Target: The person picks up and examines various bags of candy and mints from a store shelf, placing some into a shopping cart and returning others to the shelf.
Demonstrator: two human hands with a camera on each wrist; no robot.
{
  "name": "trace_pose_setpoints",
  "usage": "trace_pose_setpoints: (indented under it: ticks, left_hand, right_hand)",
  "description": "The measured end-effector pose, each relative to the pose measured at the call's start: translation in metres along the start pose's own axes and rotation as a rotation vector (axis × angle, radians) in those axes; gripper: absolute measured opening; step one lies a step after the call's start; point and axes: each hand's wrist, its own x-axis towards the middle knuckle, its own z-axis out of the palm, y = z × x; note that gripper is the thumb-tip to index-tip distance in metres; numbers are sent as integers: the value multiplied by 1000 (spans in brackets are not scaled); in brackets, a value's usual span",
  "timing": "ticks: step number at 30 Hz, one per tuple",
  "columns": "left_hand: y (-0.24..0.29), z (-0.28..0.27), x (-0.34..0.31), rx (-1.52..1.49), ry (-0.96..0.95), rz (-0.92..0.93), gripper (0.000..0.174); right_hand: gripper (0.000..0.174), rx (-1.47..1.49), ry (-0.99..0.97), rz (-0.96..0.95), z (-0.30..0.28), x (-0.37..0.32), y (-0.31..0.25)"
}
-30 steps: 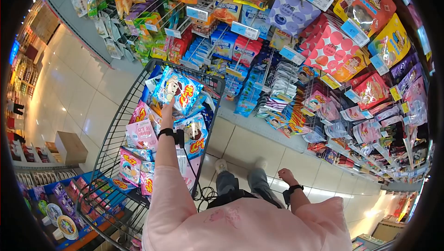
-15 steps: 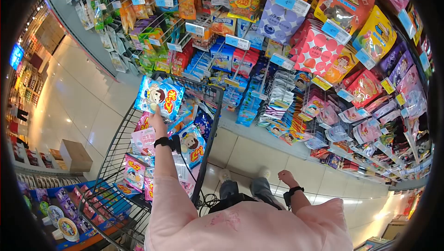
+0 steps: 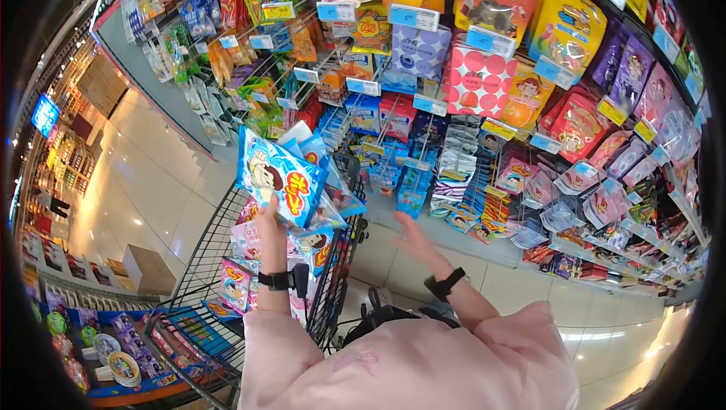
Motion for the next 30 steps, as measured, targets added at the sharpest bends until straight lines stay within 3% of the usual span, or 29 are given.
trace_pose_setpoints:
  ticks: [1,2,4,6,8,10,12,14,20,26,28,30]
  left_hand:
    - [-2,6,-12,-20,-80,-45,31]
    - [-5,12,-23,-12,-85,-39,31]
    - [-10,23,-45,-49,-212,-197,34]
    - [-11,41,-70,-92,-276,-285,36]
    - [-16,49,-84,-88,-322,-258,36]
    - [-23,52,-90,-227,-344,-324,35]
    - [-27,54,-98,-182,-301,-294,37]
    - [-36,40,-96,-172,-373,-361,34]
    - [-28,22,-108,-171,-385,-389,33]
    - [-21,-5,-110,-230,-132,-337,37]
    - [-12,-25,-106,-228,-136,-311,40]
    - [-2,-44,-102,-218,-105,-305,39]
  right_hand:
    - [66,-7,34,-150,5,8,-17]
    - [66,1,38,-155,5,11,-41]
    - [71,117,71,-315,-3,7,-93]
    - [73,180,-9,-301,-14,-1,-118]
    - [75,236,-87,-295,-22,-11,-129]
    - [77,-122,-91,-286,-28,-26,-133]
    - [72,-214,-73,-271,-27,-44,-160]
    - [64,-359,-116,-89,-21,-57,-184]
    - [50,-342,44,-316,13,-44,-172]
    - [48,-466,47,-194,63,-16,-161]
    - [47,-459,-6,-152,79,-5,-155]
    - [46,-136,-11,-228,96,9,-145]
